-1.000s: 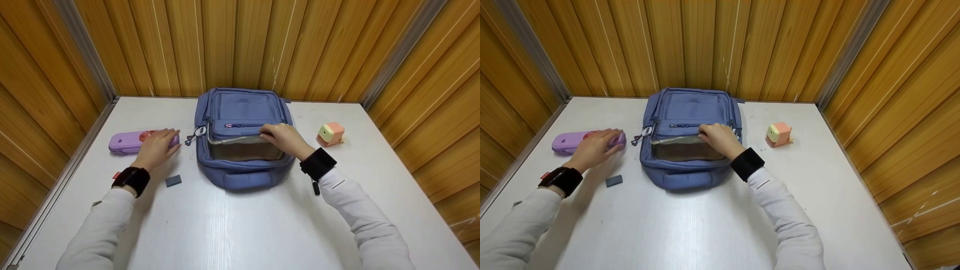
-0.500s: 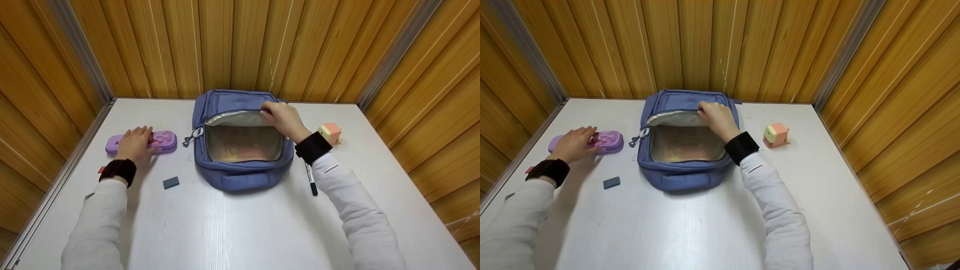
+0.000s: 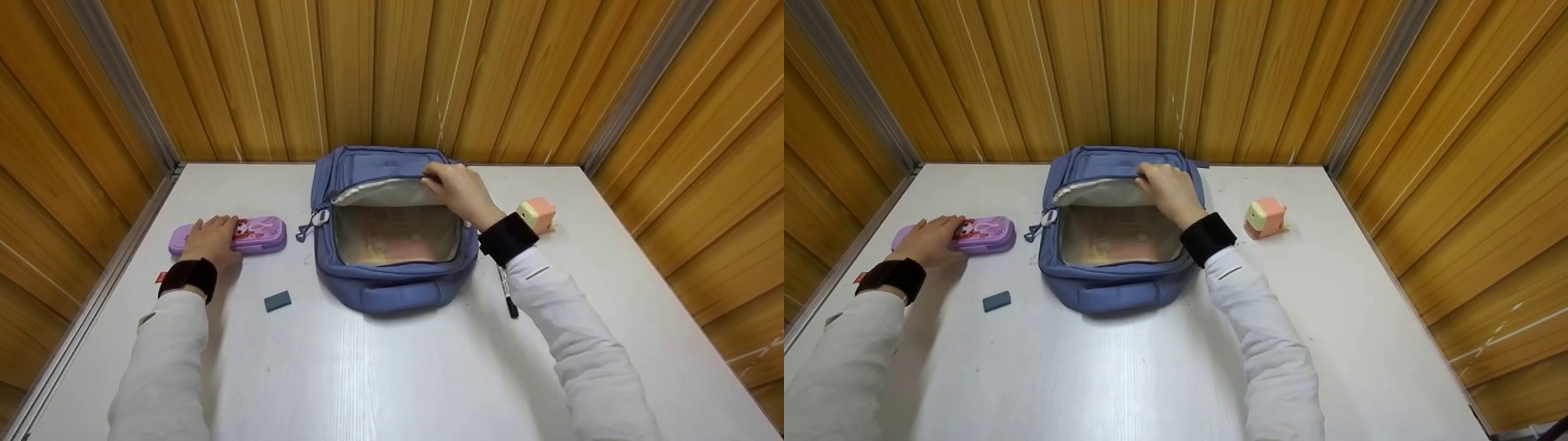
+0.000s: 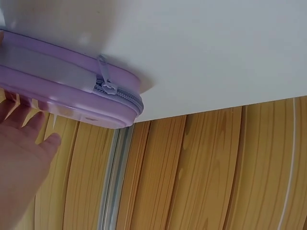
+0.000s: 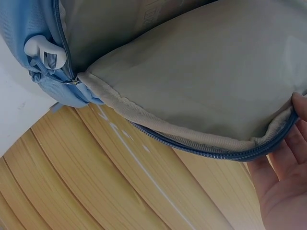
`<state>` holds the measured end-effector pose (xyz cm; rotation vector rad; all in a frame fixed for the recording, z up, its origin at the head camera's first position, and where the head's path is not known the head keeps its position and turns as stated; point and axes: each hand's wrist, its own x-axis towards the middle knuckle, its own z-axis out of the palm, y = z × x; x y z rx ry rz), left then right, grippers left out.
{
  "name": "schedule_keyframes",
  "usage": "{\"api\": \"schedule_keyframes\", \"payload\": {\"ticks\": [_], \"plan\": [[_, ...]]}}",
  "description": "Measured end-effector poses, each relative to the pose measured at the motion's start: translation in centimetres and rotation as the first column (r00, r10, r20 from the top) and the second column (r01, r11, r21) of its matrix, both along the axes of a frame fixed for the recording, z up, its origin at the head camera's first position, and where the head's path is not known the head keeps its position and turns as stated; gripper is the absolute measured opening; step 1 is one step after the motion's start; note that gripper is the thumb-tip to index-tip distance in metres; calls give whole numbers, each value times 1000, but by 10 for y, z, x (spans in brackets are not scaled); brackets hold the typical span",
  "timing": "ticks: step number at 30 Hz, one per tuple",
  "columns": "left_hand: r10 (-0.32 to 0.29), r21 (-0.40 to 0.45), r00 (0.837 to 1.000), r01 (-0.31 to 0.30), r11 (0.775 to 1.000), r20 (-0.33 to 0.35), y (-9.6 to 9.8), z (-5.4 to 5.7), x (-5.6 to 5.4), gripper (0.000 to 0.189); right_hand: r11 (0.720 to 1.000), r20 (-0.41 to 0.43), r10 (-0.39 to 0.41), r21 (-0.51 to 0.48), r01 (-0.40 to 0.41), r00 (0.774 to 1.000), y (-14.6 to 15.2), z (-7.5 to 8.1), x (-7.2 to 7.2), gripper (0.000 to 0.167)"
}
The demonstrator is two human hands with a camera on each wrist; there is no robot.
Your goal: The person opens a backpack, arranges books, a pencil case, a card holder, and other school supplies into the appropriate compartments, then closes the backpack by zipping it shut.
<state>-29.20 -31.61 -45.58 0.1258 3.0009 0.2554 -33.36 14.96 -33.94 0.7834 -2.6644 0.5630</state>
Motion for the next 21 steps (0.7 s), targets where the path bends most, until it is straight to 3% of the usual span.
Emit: {"api": "schedule_keyframes", "payload": {"ticks": [5, 12, 17, 21], "plan": [[-75, -52, 995, 71, 996, -61, 0, 3, 3, 74, 1000, 8, -9, -5, 9, 1000, 0, 0, 0, 21], [-178, -105, 973, 164, 981, -149, 0, 7, 11, 73, 1000, 7, -7, -5, 7, 1000, -1, 0, -1, 22], [-248, -141, 948, 223, 965, -197, 11, 15, 18, 74, 1000, 3, -7, -4, 7, 1000, -1, 0, -2, 22], [-324, -181, 917, 286, 941, -232, 29, 22, 23, 70, 1000, 4, -5, -5, 5, 1000, 1, -1, -4, 21]]}}
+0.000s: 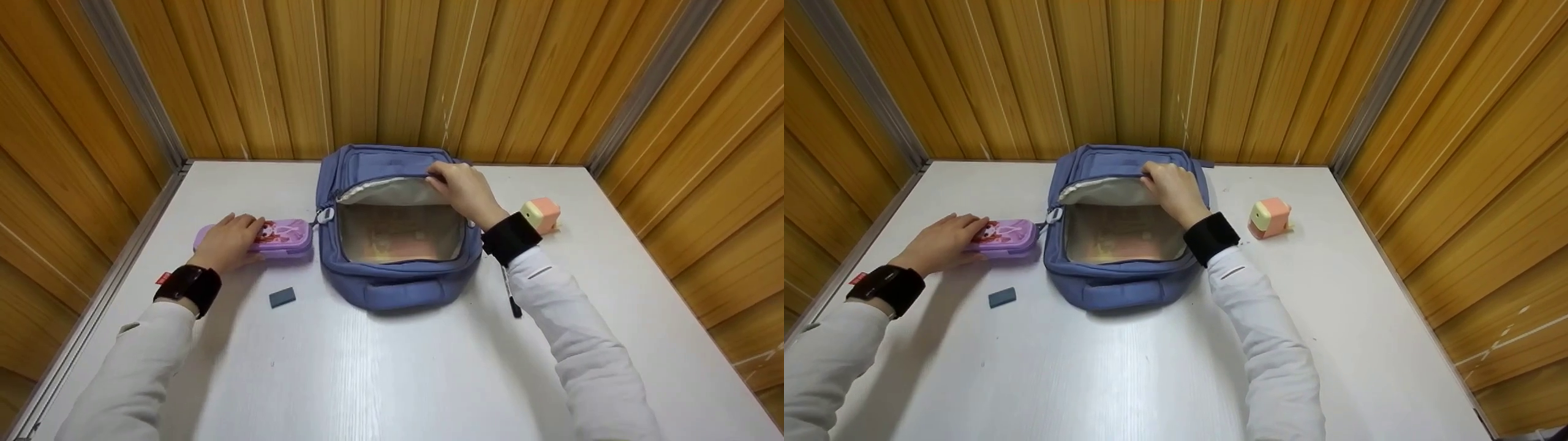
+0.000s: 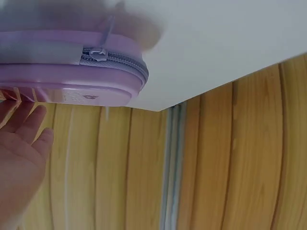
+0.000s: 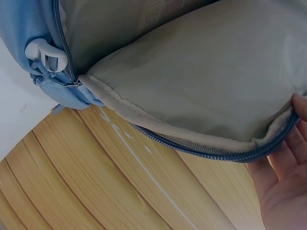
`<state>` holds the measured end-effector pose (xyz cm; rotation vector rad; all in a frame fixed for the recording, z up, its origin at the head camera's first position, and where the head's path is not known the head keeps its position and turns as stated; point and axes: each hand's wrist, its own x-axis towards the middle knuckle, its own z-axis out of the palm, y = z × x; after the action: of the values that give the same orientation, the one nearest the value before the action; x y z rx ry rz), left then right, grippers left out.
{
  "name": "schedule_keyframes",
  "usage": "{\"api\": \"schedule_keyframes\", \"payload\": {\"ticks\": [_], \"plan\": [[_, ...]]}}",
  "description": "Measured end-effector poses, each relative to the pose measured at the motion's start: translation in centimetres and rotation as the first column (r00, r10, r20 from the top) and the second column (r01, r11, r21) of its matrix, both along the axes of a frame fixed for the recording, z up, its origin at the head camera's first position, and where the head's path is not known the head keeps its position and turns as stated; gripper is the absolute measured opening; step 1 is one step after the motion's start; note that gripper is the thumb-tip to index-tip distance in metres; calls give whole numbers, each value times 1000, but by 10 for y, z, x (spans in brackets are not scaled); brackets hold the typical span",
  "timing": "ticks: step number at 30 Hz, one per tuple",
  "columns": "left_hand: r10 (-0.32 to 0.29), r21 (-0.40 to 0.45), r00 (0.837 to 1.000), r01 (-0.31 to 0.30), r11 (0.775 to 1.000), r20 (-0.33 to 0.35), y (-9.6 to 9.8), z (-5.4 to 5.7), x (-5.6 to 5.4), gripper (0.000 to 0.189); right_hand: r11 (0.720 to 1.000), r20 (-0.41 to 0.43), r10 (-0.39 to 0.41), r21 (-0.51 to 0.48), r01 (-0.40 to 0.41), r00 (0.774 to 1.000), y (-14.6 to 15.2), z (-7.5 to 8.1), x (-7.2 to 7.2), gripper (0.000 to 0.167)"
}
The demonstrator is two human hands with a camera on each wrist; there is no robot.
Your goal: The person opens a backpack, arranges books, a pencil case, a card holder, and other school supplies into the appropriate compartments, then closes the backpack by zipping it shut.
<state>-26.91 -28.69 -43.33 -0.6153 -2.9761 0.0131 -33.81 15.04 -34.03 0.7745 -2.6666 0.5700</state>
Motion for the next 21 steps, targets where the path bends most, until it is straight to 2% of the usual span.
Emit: {"api": "schedule_keyframes", "payload": {"ticks": [4, 8, 13, 17, 21], "plan": [[-74, -1, 994, 74, 997, -76, 24, 8, 4, 62, 1000, 3, -6, 2, 6, 1000, 1, 0, -1, 22], [-136, 12, 977, 139, 990, -164, 50, 15, 7, 57, 1000, 5, -7, 5, 7, 1000, 0, -1, -2, 22], [-195, 44, 964, 206, 978, -183, 86, 22, 3, 68, 1000, 0, -9, -4, 9, 1000, 0, -1, -2, 21], [-243, 51, 951, 257, 965, -192, 114, 23, -1, 69, 1000, -5, -9, -13, 9, 1000, -1, -2, -1, 21], [-283, 2, 929, 292, 957, -238, 140, 20, -5, 66, 1000, -11, 1, -6, -1, 1000, -4, -3, 2, 21]]}}
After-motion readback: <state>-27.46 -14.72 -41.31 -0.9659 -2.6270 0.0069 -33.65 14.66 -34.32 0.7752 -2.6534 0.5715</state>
